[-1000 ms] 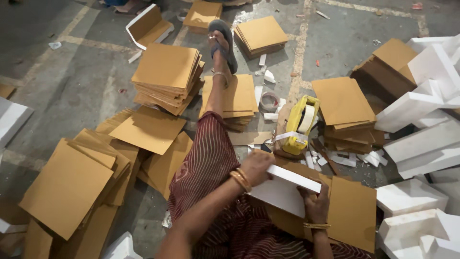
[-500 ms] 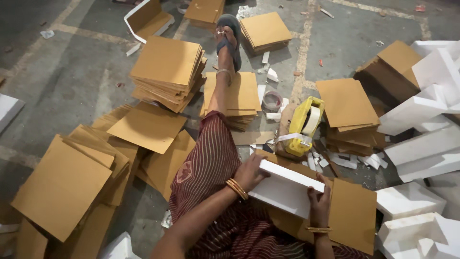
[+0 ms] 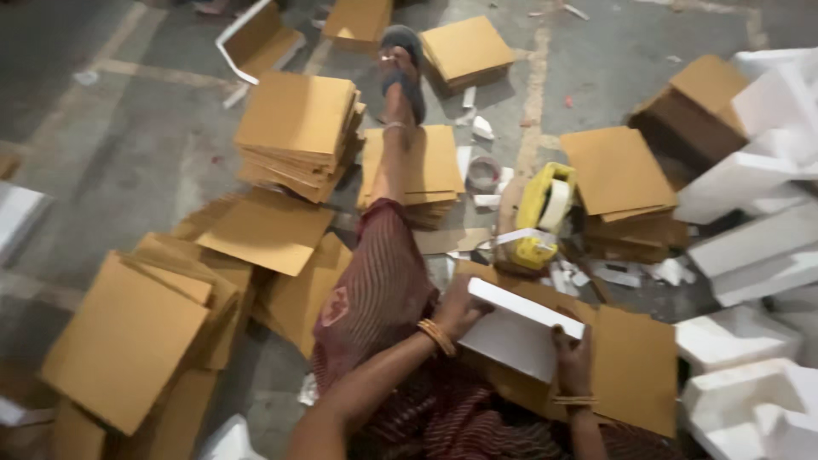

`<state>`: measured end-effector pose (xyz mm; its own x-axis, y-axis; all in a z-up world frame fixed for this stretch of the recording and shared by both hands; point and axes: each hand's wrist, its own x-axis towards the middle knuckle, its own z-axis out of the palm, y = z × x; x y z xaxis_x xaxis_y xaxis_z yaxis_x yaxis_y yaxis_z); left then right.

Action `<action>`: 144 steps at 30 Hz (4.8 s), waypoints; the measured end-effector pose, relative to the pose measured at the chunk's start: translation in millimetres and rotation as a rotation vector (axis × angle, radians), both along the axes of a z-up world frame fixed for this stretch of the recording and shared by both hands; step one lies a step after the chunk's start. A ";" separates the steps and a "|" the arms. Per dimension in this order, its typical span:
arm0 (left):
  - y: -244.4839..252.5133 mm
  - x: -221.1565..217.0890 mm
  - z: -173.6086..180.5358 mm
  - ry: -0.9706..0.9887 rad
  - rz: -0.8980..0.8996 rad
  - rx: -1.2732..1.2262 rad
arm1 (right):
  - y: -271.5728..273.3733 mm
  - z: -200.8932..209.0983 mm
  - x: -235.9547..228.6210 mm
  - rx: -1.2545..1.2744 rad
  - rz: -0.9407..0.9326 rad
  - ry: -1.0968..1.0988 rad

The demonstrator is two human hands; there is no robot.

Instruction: The person sits on the floor and assembles small cardboard boxes by inserting white foam inserts into the brown cardboard shells. They use a yellow tape dispenser to seal the boxes after assembly. The person handles the materials one at a time, picking up a shell, inserting the foam, and taping it shut.

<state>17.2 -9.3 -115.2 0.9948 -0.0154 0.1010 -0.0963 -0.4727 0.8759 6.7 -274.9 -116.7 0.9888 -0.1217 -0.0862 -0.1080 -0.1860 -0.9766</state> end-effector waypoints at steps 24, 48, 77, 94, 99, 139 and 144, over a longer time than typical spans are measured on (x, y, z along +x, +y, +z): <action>29.0 28.7 60.3 -0.272 0.014 0.730 | 32.1 12.9 34.8 0.032 0.079 -0.068; -11.6 33.0 33.1 -0.317 -0.243 0.627 | -3.3 4.9 194.4 0.034 0.063 0.304; -12.6 29.9 38.6 -0.358 -0.203 0.593 | -139.4 46.8 65.2 -1.132 -0.184 0.628; -12.8 29.9 31.4 -0.380 -0.176 0.527 | -84.3 89.7 -17.1 -1.272 -0.172 -0.001; -11.5 27.6 37.9 -0.338 -0.207 0.565 | -57.4 26.4 -31.7 -1.439 0.152 -0.020; -18.2 34.7 26.7 -0.133 -0.260 0.585 | -150.3 52.5 43.1 -0.868 0.069 0.146; -17.6 33.6 20.3 -0.275 -0.205 0.579 | -114.8 100.0 8.4 -1.045 -0.203 -0.355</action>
